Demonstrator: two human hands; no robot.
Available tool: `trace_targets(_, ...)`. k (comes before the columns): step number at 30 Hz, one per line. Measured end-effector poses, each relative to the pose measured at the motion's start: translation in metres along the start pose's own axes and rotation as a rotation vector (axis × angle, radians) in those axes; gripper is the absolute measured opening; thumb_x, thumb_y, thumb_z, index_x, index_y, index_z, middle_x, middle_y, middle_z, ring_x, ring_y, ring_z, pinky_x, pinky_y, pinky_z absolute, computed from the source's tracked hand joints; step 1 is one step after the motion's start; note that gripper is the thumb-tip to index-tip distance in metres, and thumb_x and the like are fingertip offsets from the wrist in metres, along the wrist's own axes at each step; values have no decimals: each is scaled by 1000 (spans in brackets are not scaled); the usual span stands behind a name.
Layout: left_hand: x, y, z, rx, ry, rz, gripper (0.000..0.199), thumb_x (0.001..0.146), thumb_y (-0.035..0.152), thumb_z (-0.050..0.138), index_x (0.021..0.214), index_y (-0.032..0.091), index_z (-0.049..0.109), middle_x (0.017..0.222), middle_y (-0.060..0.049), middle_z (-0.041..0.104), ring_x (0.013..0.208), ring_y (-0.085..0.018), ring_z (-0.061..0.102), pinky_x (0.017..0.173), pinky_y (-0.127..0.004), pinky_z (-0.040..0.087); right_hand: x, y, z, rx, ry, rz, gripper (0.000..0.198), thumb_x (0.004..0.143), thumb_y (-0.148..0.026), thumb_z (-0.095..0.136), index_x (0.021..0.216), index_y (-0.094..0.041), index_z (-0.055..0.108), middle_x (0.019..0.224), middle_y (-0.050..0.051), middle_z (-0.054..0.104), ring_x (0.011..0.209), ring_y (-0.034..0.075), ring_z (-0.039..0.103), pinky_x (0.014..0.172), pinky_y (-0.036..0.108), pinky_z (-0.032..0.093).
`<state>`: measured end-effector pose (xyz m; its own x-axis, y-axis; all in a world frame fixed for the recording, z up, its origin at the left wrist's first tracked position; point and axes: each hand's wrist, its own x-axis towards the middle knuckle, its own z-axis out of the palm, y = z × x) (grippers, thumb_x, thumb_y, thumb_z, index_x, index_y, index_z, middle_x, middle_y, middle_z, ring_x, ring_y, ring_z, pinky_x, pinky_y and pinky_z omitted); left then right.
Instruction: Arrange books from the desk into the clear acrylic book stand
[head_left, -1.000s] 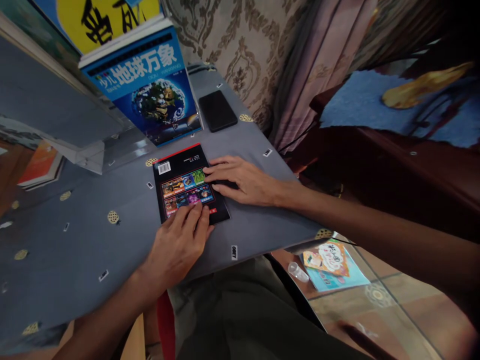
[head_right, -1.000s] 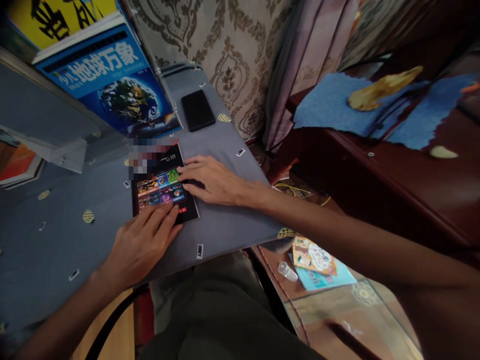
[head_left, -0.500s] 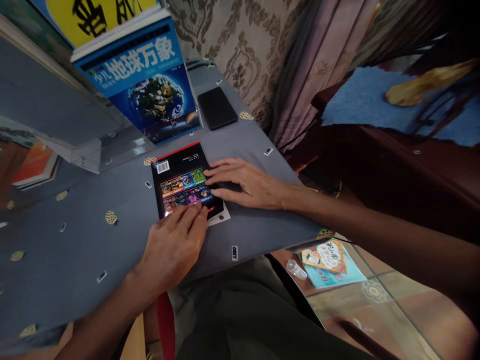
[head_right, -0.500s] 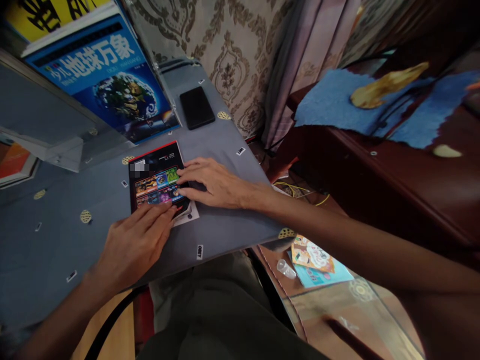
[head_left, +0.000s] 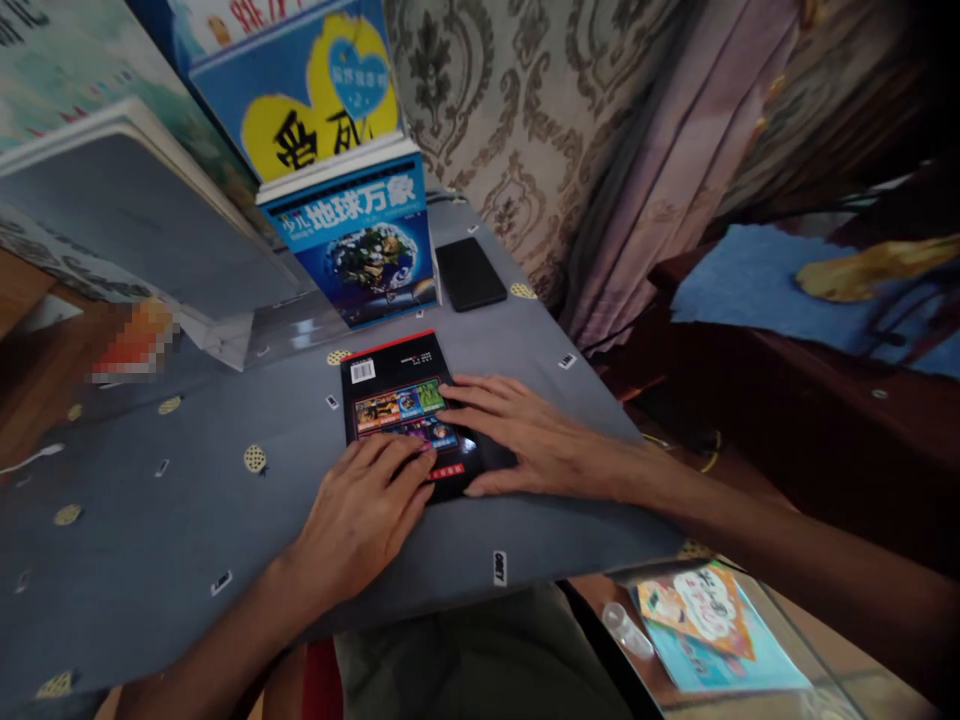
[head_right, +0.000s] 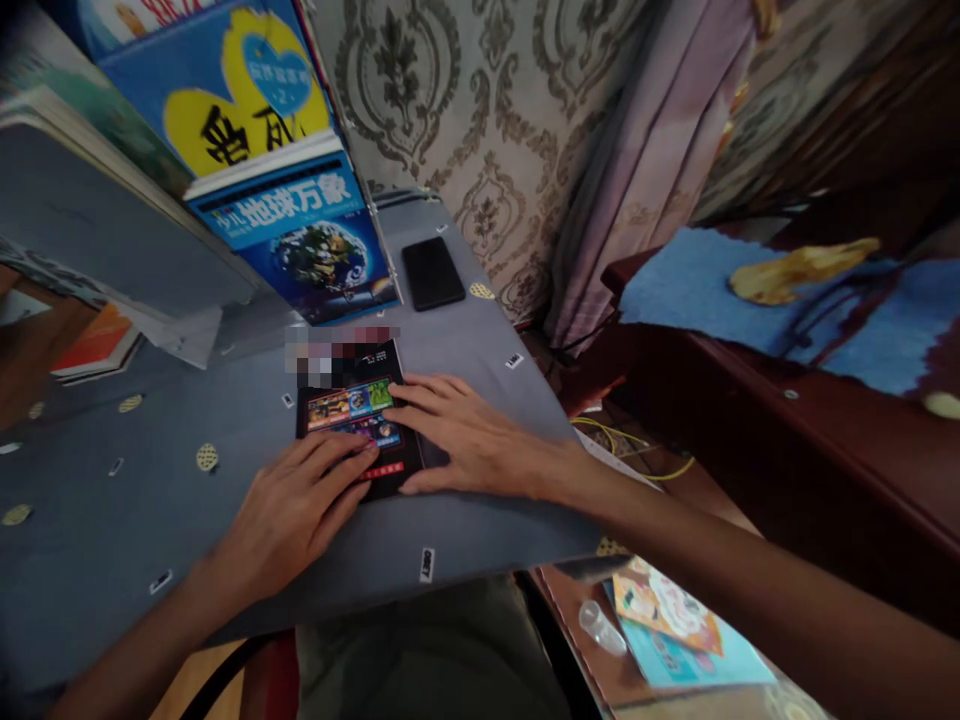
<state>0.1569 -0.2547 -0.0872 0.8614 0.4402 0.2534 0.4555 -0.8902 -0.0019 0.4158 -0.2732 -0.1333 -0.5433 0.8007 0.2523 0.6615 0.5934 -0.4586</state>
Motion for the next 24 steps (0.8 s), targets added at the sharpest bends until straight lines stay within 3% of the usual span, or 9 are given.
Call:
trace_targets(5,4,-46,9,14,-41,-109,33,103,29,44,132,19,57,133,-12,63,119,-29,60,94,-49,55,17,-1,-10,-65,-97,7,86,86,-72,59,152,-19,44,163,17,34,152,36,24,120,60,28)
trace_targets(12,23,-100,29,7,31,-241,36,102,33,45,133,18,58,132,-14,62,121,-30,58,99,-51,52,72,6,-5,-298,-35,145,65,101,-56,43,149,-11,48,157,19,43,147,38,35,116,59,34)
trace_targets(19,24,-111,44,-85,144,-261,36,103,31,44,134,20,58,136,-14,58,126,-29,54,104,-54,49,86,14,10,-375,25,192,62,101,-49,44,148,-8,47,157,18,44,146,37,38,117,56,35)
trace_targets(24,16,-112,43,-105,134,-244,36,103,33,45,134,21,58,142,-14,55,135,-30,49,109,-54,45,78,0,13,-387,40,191,60,101,-46,47,145,-5,51,153,21,47,142,40,42,113,57,39)
